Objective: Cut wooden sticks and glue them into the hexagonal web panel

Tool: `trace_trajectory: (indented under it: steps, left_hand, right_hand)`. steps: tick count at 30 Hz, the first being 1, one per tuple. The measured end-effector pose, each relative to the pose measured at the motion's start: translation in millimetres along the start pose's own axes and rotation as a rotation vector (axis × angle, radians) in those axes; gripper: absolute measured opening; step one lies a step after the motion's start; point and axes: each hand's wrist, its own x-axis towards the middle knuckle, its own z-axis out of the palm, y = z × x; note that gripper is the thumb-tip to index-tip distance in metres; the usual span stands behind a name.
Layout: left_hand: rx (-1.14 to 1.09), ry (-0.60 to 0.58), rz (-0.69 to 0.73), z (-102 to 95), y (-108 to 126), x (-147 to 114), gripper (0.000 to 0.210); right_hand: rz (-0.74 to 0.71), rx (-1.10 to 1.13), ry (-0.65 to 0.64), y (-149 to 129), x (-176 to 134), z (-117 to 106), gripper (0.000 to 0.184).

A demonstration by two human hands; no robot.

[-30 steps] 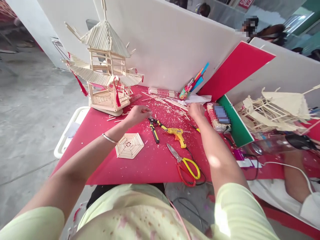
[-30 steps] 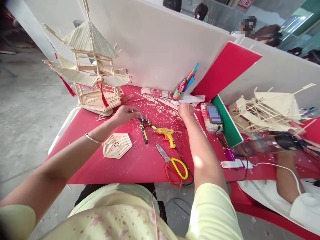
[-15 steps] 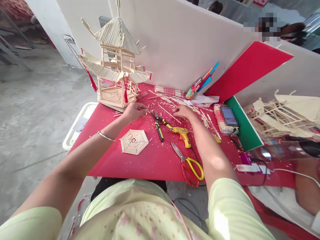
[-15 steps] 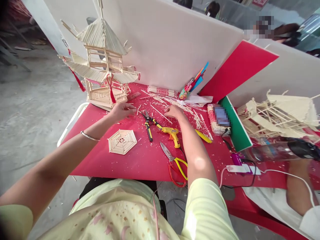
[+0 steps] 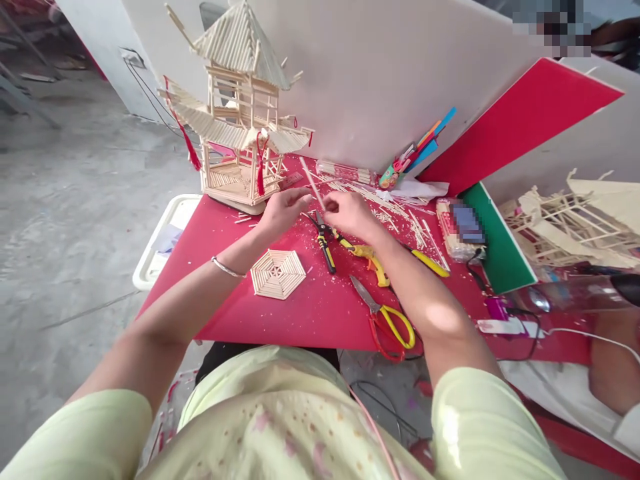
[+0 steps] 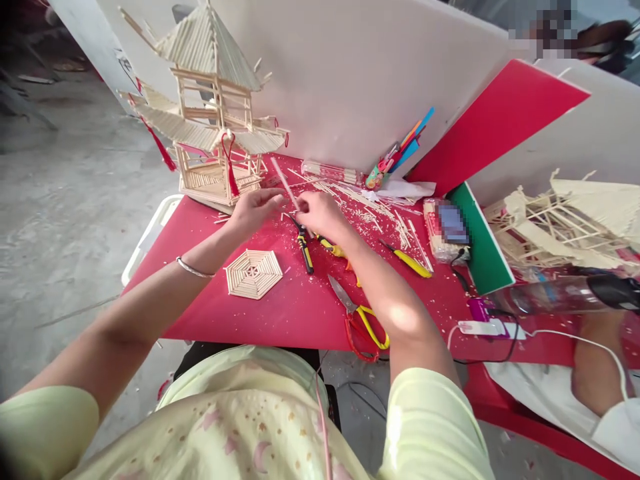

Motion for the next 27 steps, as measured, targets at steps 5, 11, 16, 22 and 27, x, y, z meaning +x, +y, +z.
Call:
trace_trajectory:
  steps: [5, 11, 16, 22, 27]
  left_hand:
    - [0.059, 0.058, 0.091, -22.4, 2, -23, 0.026]
    - [0.697, -0.084, 0.14, -84.4, -23, -55, 0.032]
    - [0.869, -0.161, 0.142, -105.1, -56, -70, 0.037]
    - [0.752, -0.17, 0.194, -102.7, -66, -77, 0.029]
    - [0.806, -0.16, 0.248, -106.2, -69, -77, 0.024]
  right_hand:
    - [-0.059, 0.207, 0.105, -70, -37, 33, 0.016]
    - [0.126, 0.396, 0.209, -66, -92, 73, 0.024]
    - [0.222, 0.298, 0.29, -59, -104, 109, 0.025]
    - [0.195, 0.262, 0.355, -57, -94, 133, 0.031]
    - [0.202, 0.211, 0.35, -56, -91, 142, 0.036]
